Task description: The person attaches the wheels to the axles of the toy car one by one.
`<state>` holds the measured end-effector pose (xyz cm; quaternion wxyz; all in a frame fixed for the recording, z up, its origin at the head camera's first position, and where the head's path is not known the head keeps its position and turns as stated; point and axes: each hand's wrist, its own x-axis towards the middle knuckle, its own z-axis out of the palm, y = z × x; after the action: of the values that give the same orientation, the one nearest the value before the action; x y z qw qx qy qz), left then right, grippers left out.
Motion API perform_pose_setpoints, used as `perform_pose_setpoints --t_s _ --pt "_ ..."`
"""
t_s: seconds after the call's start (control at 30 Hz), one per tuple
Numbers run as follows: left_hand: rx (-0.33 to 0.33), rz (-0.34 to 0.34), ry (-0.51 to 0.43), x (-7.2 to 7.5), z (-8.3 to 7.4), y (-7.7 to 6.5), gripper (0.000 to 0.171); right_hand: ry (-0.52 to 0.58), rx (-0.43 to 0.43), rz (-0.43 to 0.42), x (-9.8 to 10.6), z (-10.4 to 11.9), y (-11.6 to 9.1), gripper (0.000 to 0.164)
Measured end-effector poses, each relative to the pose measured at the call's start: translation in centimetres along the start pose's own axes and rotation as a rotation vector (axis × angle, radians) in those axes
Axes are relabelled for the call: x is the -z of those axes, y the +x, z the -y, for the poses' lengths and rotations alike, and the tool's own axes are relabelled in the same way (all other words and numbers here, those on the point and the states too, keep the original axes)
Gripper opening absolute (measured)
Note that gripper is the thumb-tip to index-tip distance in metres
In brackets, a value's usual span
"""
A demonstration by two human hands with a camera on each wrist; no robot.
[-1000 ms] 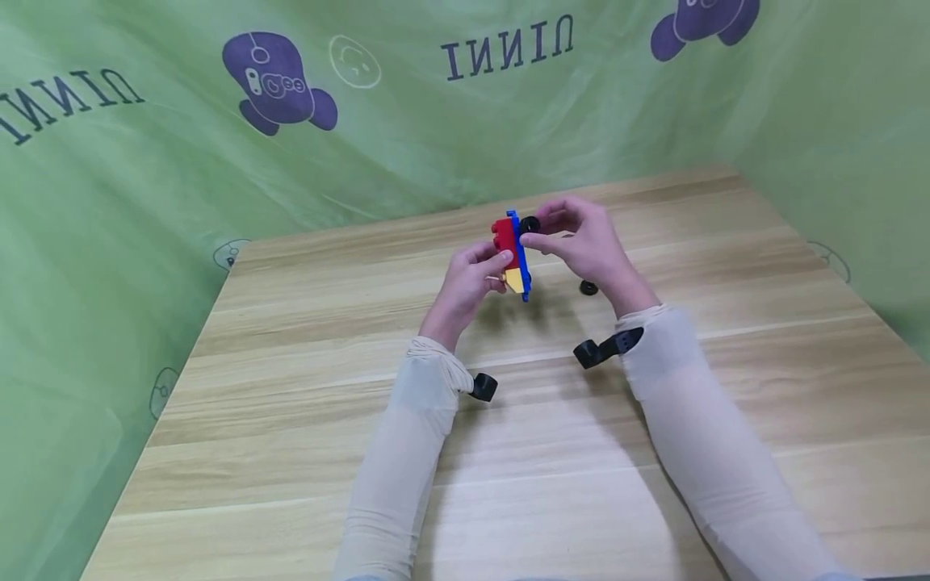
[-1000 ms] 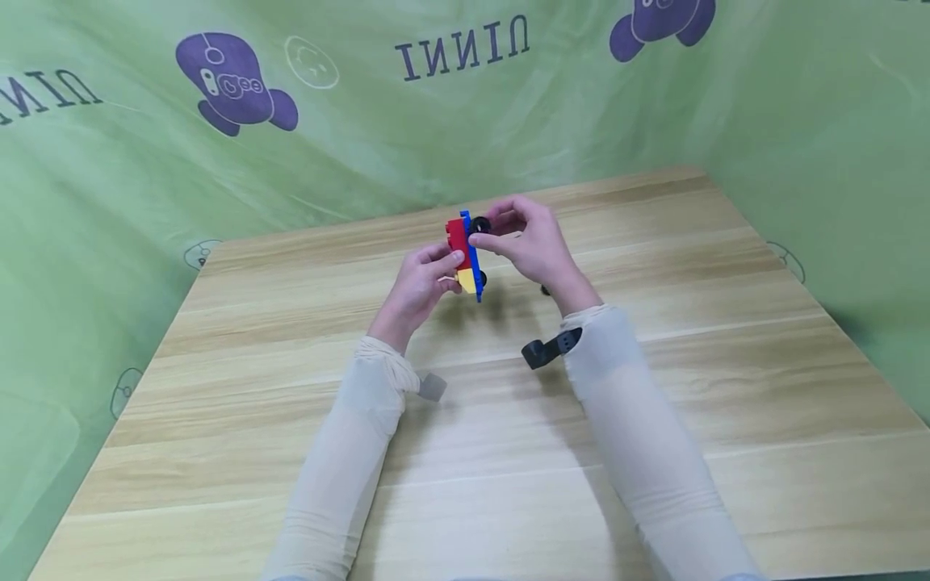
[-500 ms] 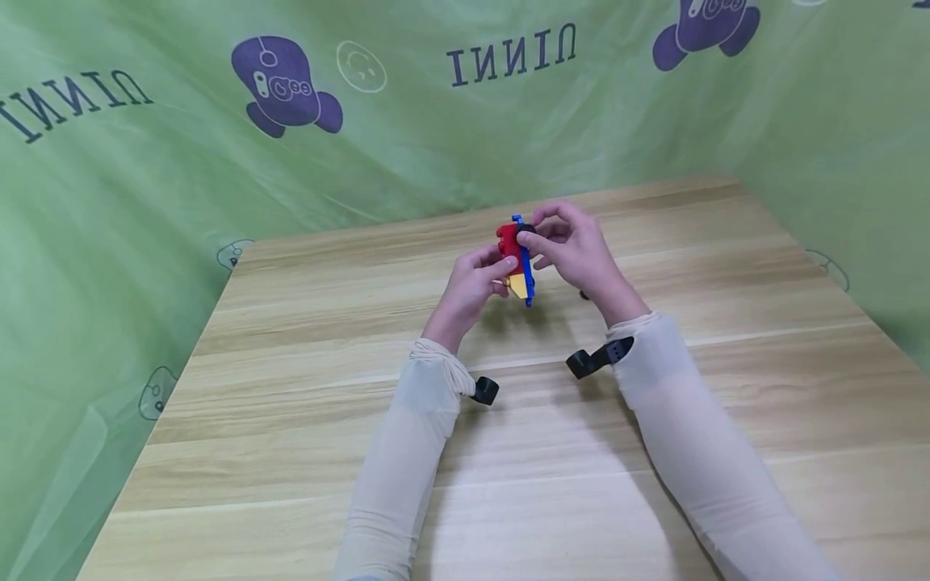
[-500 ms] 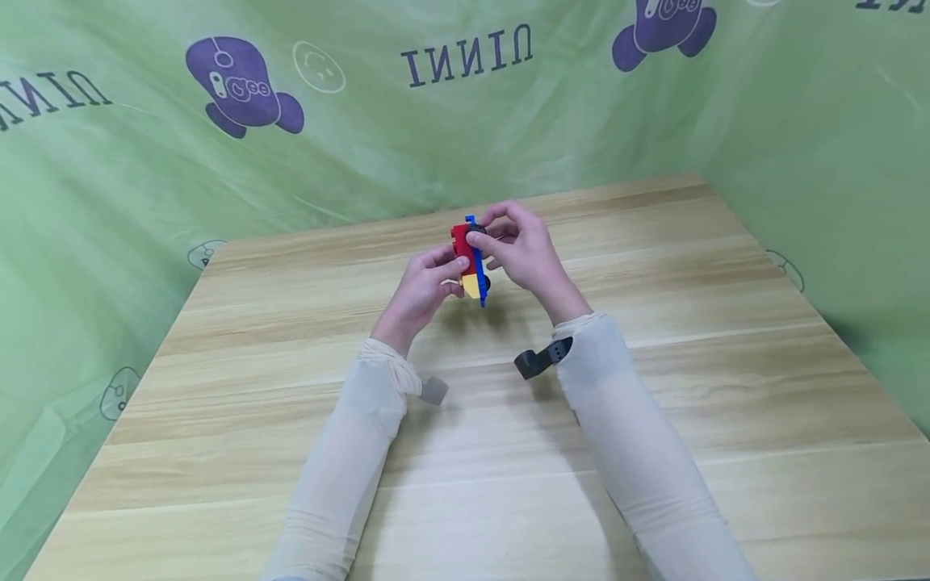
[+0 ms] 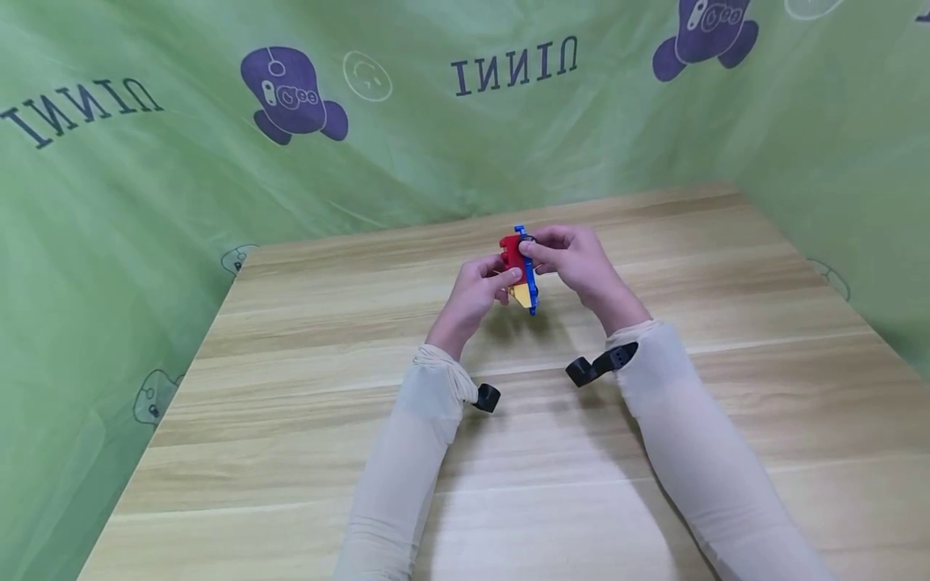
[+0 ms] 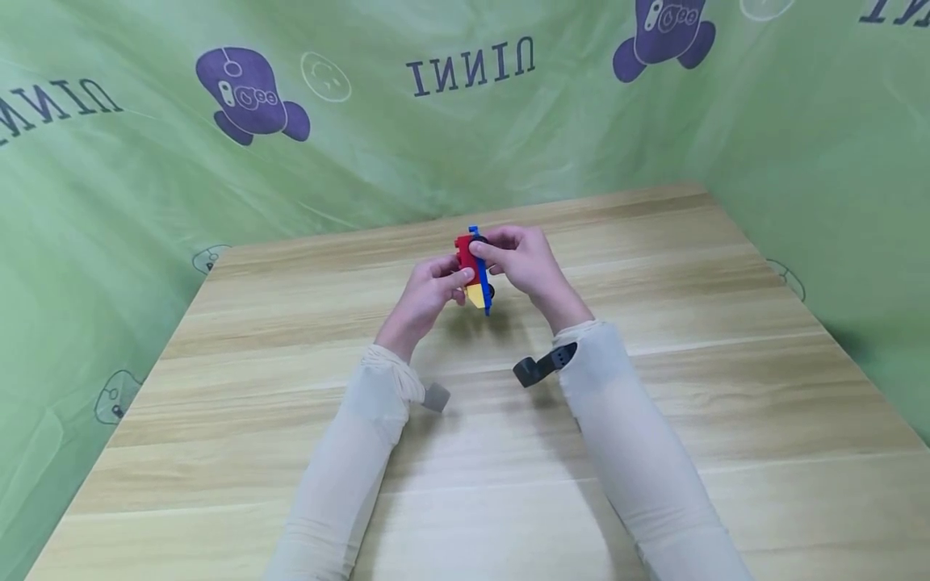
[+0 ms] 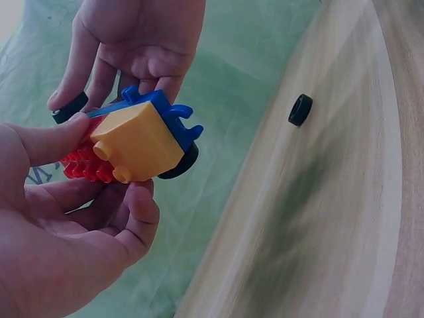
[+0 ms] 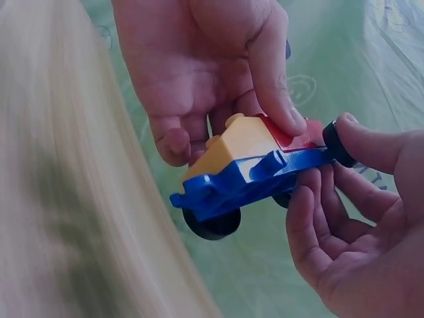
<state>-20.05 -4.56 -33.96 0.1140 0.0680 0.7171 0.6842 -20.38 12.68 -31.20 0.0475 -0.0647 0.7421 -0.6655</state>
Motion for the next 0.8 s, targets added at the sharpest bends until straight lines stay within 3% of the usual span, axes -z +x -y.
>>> perform_pose_setpoints --t_s 0.27,0.8 --pt "-0.006 -0.005 0.054 -0.07 -0.27 -0.48 0.026 0.071 -0.005 -0.073 -0.45 -0.01 -0.22 0.025" --pt "-0.034 0.01 0.078 -0.3 -0.23 -0.42 0.024 0.157 0.045 -0.161 -0.56 -0.67 -0.25 0.003"
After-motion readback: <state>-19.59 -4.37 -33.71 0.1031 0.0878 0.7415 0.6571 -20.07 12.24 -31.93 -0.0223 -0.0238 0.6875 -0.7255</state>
